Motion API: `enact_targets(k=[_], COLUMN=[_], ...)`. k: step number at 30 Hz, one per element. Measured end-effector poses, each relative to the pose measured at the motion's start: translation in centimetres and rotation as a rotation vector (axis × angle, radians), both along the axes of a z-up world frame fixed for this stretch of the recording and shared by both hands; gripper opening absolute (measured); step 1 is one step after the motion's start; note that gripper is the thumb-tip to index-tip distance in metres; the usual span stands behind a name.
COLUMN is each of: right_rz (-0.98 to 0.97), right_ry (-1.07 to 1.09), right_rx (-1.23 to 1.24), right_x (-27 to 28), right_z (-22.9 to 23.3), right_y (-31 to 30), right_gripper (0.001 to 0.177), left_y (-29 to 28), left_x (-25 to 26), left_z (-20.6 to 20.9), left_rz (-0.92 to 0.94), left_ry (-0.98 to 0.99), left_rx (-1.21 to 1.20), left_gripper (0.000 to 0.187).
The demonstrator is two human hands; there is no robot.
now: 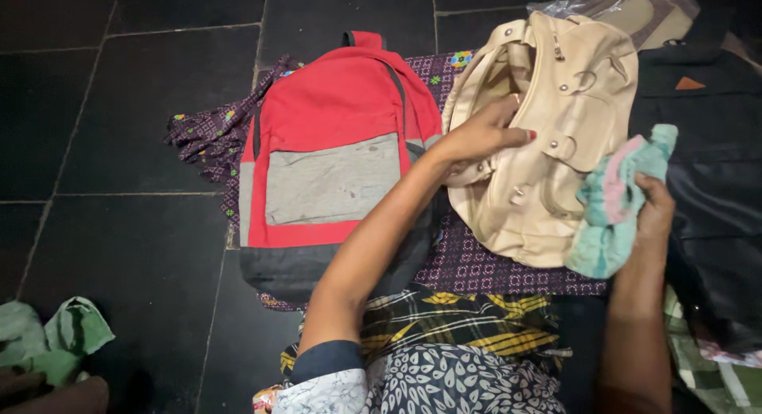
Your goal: The person wipes the exterior of a red and gray backpack with a cloth, then moves to a beige backpack and wipes its surface. The person handles the backpacks one at a time, turning them to clean different sides.
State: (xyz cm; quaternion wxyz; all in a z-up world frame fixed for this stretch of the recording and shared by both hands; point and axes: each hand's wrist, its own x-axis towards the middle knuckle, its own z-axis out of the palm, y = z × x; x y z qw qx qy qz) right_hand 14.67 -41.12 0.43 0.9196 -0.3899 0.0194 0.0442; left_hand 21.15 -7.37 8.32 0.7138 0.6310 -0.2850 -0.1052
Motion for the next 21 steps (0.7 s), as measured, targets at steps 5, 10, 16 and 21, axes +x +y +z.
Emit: enact_targets(k=[5, 10, 16, 21], right_rz=[0.408, 0.469, 0.006, 0.04], right_ry=[-0.036, -0.051, -0.03, -0.078], right_rx=[0.313, 0.225, -0.48, -0.365], right_x=[0.6, 0.3, -0.9, -0.4], right_z=[2.5, 4.6, 4.2, 2.9], right_y=[0.5, 3.1, 4.2, 3.7], right_gripper=[0.044, 0.039, 0.048, 0.047], left_y=[3.6, 7.3, 6.1, 5.8], left_x=[-1.3, -1.9, -0.1, 2.0], left_z=[-0.8, -4.3, -7.2, -7.2], left_rz=[0.166, 0.486, 0.535, 0.737], left_ry=[0.115, -0.027, 0.128, 0.071], left_rx=[0.162, 0.837, 0.941, 0.823], left_gripper=[0.047, 0.055, 0.082, 0.087])
